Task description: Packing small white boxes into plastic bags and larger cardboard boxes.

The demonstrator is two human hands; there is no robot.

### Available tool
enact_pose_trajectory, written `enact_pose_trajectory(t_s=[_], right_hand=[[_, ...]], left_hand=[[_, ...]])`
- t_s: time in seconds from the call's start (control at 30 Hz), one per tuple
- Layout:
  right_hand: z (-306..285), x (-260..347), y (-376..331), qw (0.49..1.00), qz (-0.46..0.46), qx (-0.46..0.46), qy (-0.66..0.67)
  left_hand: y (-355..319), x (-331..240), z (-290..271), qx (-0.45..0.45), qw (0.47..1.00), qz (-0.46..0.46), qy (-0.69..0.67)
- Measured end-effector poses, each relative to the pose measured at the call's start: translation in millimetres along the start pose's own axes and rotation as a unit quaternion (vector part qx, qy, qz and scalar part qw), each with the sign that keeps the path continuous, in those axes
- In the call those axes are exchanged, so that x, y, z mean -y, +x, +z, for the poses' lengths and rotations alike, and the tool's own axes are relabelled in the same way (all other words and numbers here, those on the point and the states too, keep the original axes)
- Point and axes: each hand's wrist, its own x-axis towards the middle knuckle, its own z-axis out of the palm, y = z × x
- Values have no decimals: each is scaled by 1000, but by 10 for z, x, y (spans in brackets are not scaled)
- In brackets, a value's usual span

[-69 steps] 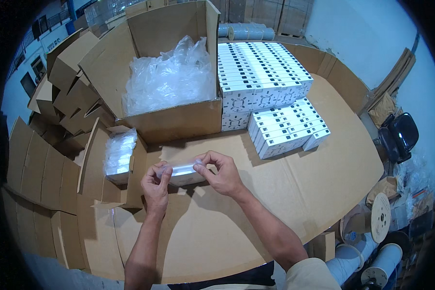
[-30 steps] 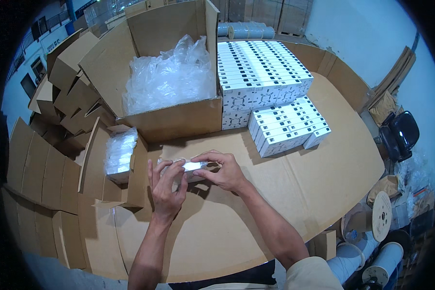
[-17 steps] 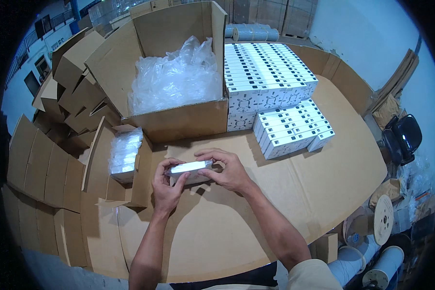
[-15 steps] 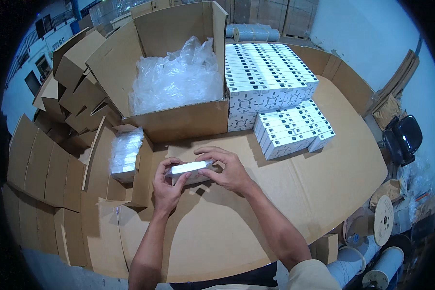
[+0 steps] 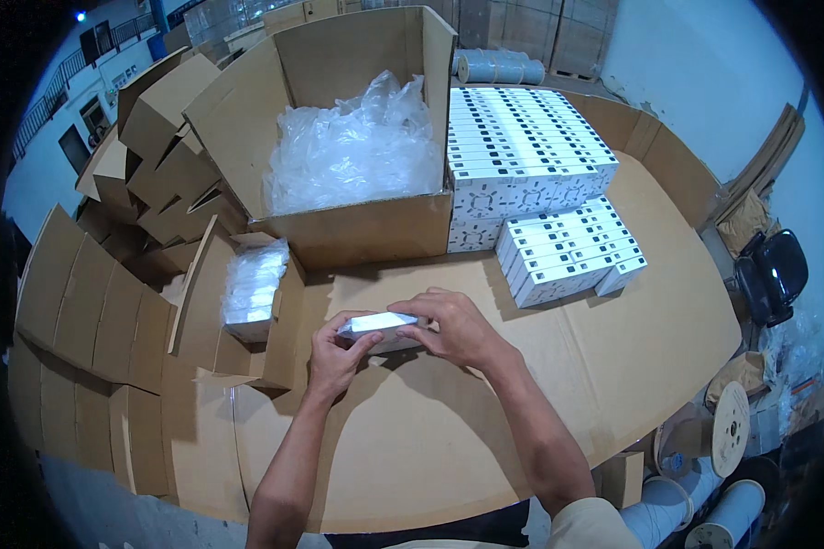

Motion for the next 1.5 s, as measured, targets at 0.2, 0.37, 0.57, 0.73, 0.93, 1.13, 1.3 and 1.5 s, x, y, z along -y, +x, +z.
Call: enact_pose_trajectory(t_s=[0.2, 0.37, 0.57, 0.73, 0.93, 1.13, 1.3, 1.5], right_hand=[[47, 49, -28, 1000, 9, -13, 20], [95, -13, -43, 995, 49, -57, 61], [378, 44, 126, 975, 49, -123, 179], [750, 249, 363, 942, -2, -168, 290], [1128, 676, 660, 889, -60, -174, 419], [1226, 733, 763, 919, -55, -138, 365], [1024, 817, 870, 978, -134, -81, 140], [1008, 973, 1063, 979, -201, -21, 37]], left_hand=[[-96, 149, 20, -41, 998, 33, 45], [-460, -2, 29, -84, 958, 108, 252], [-1181, -128, -136, 16, 846, 95, 524], [-1532, -207, -171, 23, 831, 58, 552], [-1597, -276, -216, 28, 818, 77, 570], [-1597, -267, -228, 47, 828, 85, 552], [-1594, -249, -243, 38, 830, 102, 548], [-1603, -217, -265, 40, 837, 90, 538]])
